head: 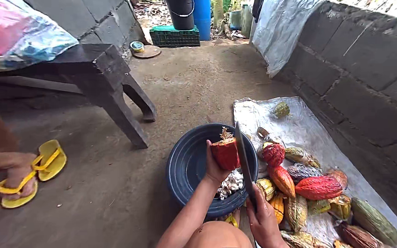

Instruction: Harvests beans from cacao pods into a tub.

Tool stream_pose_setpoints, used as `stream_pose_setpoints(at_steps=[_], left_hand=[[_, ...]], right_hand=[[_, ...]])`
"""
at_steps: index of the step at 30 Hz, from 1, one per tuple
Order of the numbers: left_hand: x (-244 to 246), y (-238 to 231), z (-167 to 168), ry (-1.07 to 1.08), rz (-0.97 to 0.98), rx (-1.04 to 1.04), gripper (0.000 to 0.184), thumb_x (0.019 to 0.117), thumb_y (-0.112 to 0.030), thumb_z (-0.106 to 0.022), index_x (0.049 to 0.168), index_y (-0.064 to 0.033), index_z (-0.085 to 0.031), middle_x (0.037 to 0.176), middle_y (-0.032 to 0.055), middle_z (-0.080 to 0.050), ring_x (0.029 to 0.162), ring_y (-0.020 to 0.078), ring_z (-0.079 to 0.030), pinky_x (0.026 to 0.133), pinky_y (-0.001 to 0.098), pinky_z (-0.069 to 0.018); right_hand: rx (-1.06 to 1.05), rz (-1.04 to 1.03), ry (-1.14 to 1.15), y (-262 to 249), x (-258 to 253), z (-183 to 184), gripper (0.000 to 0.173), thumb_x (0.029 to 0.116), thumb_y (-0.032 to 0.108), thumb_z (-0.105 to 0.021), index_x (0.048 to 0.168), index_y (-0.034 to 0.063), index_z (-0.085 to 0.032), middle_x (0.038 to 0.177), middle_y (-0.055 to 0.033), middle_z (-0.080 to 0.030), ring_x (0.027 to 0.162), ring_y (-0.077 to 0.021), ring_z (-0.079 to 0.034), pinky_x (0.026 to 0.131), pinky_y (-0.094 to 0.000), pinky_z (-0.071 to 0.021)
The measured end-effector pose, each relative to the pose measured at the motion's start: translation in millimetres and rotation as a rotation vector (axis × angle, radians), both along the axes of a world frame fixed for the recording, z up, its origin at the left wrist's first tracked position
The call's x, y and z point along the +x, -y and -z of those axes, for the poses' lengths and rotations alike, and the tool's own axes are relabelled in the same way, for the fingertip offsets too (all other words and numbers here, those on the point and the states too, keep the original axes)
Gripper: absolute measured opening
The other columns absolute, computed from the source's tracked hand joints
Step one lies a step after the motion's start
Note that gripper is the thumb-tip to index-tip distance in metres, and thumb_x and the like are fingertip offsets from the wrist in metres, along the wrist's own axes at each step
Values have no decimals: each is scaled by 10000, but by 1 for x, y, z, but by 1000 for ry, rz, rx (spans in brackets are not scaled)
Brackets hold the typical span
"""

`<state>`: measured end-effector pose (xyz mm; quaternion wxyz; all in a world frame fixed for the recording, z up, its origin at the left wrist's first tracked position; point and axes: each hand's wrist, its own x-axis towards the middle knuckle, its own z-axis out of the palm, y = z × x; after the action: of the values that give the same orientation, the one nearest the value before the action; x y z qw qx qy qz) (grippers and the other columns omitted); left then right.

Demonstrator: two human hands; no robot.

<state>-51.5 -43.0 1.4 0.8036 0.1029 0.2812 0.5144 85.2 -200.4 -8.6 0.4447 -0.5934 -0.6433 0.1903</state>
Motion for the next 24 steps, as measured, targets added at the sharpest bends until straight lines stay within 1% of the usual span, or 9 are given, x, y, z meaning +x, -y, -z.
stream_pose_setpoints(at_steps=[2, 4, 9, 15, 18, 20, 22, 23, 24], left_hand=[[0, -2, 6, -45, 29, -37, 930, 941, -786, -37, 1276, -103, -570, 1122, 181, -686, 1023, 337, -675, 841, 557, -564], [1, 1, 11, -47, 63, -91, 897, 950, -771, -35, 1226, -122, -590, 1076, 163, -697, 967, 319, -689, 787, 530, -580], [-2, 5, 6, 27, 107, -115, 837, 976, -730, -66, 1157, -121, -611, 1045, 145, -698, 960, 301, -688, 809, 525, -577], [-18, 5, 7, -104, 258, -58, 672, 1015, -567, -101, 1124, -155, -621, 1012, 116, -715, 922, 278, -706, 752, 475, -597], [-25, 8, 14, -108, 360, -36, 771, 1015, -642, -49, 1098, -149, -636, 950, 130, -731, 795, 251, -722, 619, 361, -600], [-25, 6, 20, -48, 414, -63, 858, 982, -713, -31, 1062, -119, -644, 905, 161, -733, 733, 268, -728, 569, 349, -601], [-27, 3, 25, 43, 474, -79, 931, 952, -756, -17, 1166, -83, -624, 1034, 213, -721, 869, 343, -731, 693, 433, -622], [-27, 1, 26, 71, 496, -82, 952, 945, -758, -8, 1214, -75, -614, 1097, 234, -713, 940, 375, -725, 743, 460, -620], [-28, -1, 30, 79, 515, -89, 956, 945, -750, -3, 1253, -67, -598, 1144, 252, -700, 994, 396, -713, 773, 472, -616]], right_hand=[[-76, 3, 24, -1, 2, 5, 446, 944, 100, -550, 1342, -98, -589, 992, -158, -752, 657, -182, -709, 638, -369, -609], [-120, -22, -34, -1, 7, 2, 430, 964, 101, -542, 1343, -100, -582, 904, -129, -739, 607, -146, -679, 607, -340, -605], [39, -2, -75, -2, 11, -4, 401, 979, 110, -537, 1309, -116, -563, 750, -68, -679, 580, -72, -649, 576, -245, -589], [-64, -32, 105, 0, 23, 3, 410, 952, 108, -543, 1305, -84, -621, 877, -121, -741, 577, -154, -669, 576, -343, -593], [-76, -100, 143, -2, 35, -4, 392, 960, 110, -546, 1294, -74, -635, 929, -123, -751, 610, -152, -682, 608, -335, -601], [-78, -148, 145, -6, 41, -14, 383, 965, 108, -549, 1294, -71, -633, 945, -126, -752, 634, -147, -690, 627, -331, -604], [21, -196, 49, -8, 44, -29, 371, 987, 125, -548, 1297, -66, -624, 877, -113, -736, 638, -122, -682, 625, -299, -604], [106, -219, -33, -9, 44, -39, 347, 1031, 176, -534, 1319, -8, -597, 836, -80, -705, 647, -104, -667, 625, -278, -601], [177, -225, -118, -8, 42, -54, 314, 1076, 260, -513, 1349, 112, -562, 825, -31, -679, 665, -90, -666, 625, -267, -604]])
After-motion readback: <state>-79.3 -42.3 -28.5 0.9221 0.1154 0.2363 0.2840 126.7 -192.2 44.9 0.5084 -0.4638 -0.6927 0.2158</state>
